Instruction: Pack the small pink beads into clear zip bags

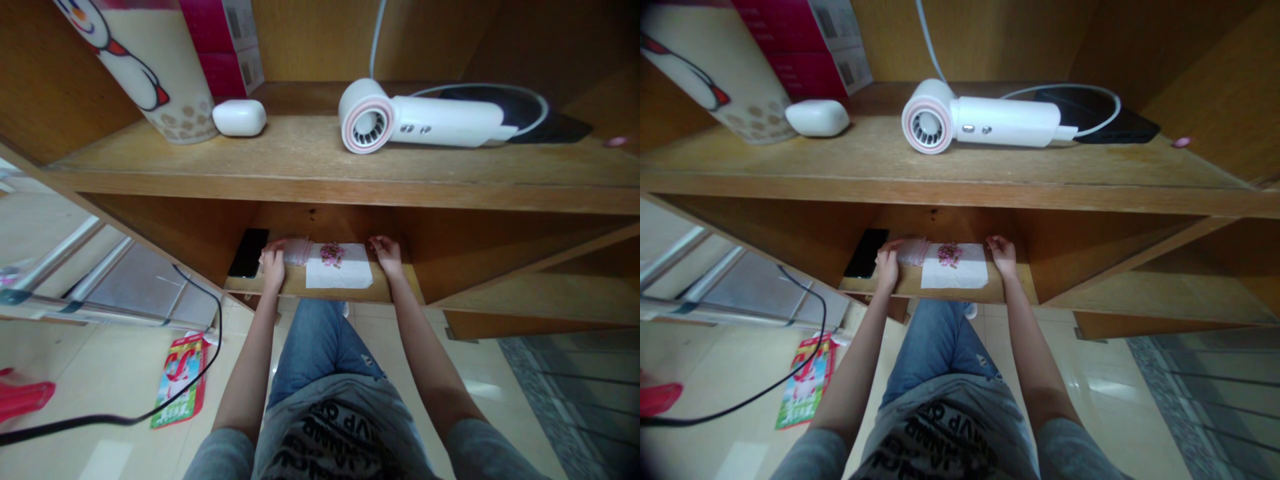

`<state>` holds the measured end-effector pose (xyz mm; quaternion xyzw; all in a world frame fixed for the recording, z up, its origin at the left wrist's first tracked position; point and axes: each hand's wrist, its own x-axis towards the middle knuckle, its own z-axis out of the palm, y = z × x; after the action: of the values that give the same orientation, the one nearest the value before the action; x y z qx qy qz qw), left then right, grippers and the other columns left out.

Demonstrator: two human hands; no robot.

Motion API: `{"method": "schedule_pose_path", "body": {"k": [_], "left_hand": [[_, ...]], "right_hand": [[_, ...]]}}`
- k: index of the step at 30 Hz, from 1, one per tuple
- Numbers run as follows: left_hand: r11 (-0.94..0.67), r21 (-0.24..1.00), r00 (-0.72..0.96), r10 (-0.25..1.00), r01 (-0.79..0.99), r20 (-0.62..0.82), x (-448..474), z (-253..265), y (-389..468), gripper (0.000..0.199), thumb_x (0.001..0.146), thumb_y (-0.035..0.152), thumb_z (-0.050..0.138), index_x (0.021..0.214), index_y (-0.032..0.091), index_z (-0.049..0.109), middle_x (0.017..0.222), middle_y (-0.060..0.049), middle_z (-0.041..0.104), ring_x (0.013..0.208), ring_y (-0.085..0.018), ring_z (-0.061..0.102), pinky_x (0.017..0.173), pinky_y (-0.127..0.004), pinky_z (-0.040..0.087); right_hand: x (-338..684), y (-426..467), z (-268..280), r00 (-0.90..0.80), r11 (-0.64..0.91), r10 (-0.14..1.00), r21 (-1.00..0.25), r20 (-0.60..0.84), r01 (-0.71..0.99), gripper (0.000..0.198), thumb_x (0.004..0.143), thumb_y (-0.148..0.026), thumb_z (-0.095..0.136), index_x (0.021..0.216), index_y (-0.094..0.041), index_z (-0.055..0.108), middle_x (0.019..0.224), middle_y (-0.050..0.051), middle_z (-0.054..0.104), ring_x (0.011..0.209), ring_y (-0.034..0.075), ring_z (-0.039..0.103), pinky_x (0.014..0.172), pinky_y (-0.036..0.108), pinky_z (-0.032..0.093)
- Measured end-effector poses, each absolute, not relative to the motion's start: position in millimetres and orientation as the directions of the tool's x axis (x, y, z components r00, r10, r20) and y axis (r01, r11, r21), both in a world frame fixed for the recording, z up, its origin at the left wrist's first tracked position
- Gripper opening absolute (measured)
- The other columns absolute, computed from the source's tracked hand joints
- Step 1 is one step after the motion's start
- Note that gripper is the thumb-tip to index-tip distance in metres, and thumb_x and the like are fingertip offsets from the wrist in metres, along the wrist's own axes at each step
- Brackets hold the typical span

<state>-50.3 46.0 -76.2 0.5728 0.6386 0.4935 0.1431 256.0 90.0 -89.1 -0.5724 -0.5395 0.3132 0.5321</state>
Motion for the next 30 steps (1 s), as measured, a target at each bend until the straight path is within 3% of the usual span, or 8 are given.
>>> {"method": "schedule_pose_path", "body": {"k": [30], "left_hand": [[-0.189, 0.810, -0.297, 0.864, 0.556, 0.406, -50.6, -77.3, 47.5, 0.030, 0.083, 0.022, 0.036, 0.093, 0.023, 0.064, 0.100, -0.004, 0.065, 0.098, -0.022, 0.056, 0.088, -0.037, 0.037]], "right_hand": [[255.8, 89.8, -90.1, 0.229, 0.151, 0.951, -0.957, 0.210, 0.249, 0.029, 0.069, -0.046, 0.058, 0.066, -0.016, 0.059, 0.062, 0.002, 0.059, 0.056, 0.014, 0.051, 0.056, 0.026, 0.038]]}}
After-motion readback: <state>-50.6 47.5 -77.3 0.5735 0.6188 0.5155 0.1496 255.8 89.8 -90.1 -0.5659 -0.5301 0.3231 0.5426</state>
